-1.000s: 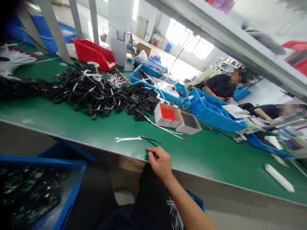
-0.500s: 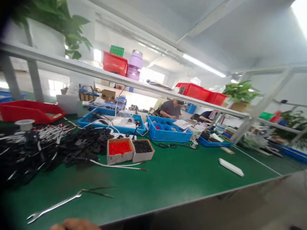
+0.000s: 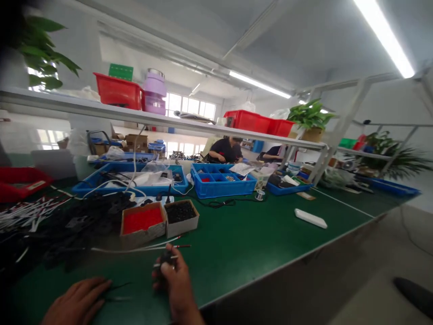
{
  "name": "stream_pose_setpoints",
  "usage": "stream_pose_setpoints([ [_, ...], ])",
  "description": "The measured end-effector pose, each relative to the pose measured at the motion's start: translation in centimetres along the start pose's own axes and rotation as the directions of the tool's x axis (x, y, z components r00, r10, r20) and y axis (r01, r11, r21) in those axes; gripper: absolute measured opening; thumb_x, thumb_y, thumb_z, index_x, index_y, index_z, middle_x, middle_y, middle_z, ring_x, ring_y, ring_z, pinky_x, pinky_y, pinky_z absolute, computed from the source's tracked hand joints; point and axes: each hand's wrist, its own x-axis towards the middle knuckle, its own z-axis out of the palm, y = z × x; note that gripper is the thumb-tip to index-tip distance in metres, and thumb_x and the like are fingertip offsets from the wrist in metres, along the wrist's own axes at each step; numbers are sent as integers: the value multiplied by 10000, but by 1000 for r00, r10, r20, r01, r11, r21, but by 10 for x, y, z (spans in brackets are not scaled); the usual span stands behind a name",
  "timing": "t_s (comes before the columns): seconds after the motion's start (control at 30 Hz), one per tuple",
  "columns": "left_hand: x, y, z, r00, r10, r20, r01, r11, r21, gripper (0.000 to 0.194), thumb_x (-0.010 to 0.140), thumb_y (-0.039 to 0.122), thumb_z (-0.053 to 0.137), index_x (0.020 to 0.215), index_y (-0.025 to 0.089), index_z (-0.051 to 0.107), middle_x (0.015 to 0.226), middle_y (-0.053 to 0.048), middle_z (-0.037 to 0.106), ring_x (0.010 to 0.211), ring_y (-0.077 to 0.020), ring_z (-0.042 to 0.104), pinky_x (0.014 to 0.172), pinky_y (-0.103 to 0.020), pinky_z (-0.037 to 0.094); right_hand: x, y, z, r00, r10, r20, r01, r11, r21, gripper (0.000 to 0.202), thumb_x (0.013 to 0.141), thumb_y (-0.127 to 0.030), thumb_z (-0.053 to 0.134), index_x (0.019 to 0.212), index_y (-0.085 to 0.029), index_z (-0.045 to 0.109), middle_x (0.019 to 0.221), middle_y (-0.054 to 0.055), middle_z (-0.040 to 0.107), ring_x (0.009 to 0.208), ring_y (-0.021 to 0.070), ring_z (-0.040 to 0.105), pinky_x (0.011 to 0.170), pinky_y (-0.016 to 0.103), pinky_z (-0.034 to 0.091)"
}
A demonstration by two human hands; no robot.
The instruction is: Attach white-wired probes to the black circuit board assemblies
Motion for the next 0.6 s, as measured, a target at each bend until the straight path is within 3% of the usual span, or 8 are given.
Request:
stream_pose_setpoints([
  [0.1,-4,21,-23,1000,28,-4,-28,1000,1,324,934,381,443,1080,316,725,1174,-54,651,1099,-248,566,909,-405,438,-1,0,-3,1000,8,30,-11,995,99,900,773,-565,710,1465,-193,272,1193,137,498,909,156,595,657,207,513],
  [0.2,-6,38,-36,990,61,-130,-61,998,5,276,951,334,464,1014,229,712,1056,-64,671,1008,-233,580,868,-387,414,0,1,-6,1000,6,28,-9,995,100,854,817,-576,671,1471,-196,275,1213,147,498,931,163,594,655,211,526],
  [0.33,-15,64,-38,957,21,-289,-88,971,-221,221,965,308,490,1059,188,650,969,-37,676,867,-154,612,798,-283,437,3,3,-8,997,41,69,-47,996,80,807,894,-635,542,1503,-190,256,1226,150,510,907,157,610,621,200,519],
  [0.43,-22,93,-36,959,-1,-282,-115,912,-394,180,966,276,495,1029,193,642,924,-17,671,825,-114,622,749,-229,441,1,4,-8,995,45,84,-50,997,57,796,934,-663,442,1522,-163,246,1199,148,533,850,138,616,586,188,499],
  [0.6,-30,123,-27,968,-6,-252,-116,876,-467,185,964,268,486,972,174,646,876,-32,664,795,-120,619,724,-237,436,0,5,-9,995,46,85,-49,998,33,764,951,-640,411,1522,-160,246,1183,152,544,837,136,611,602,193,502],
])
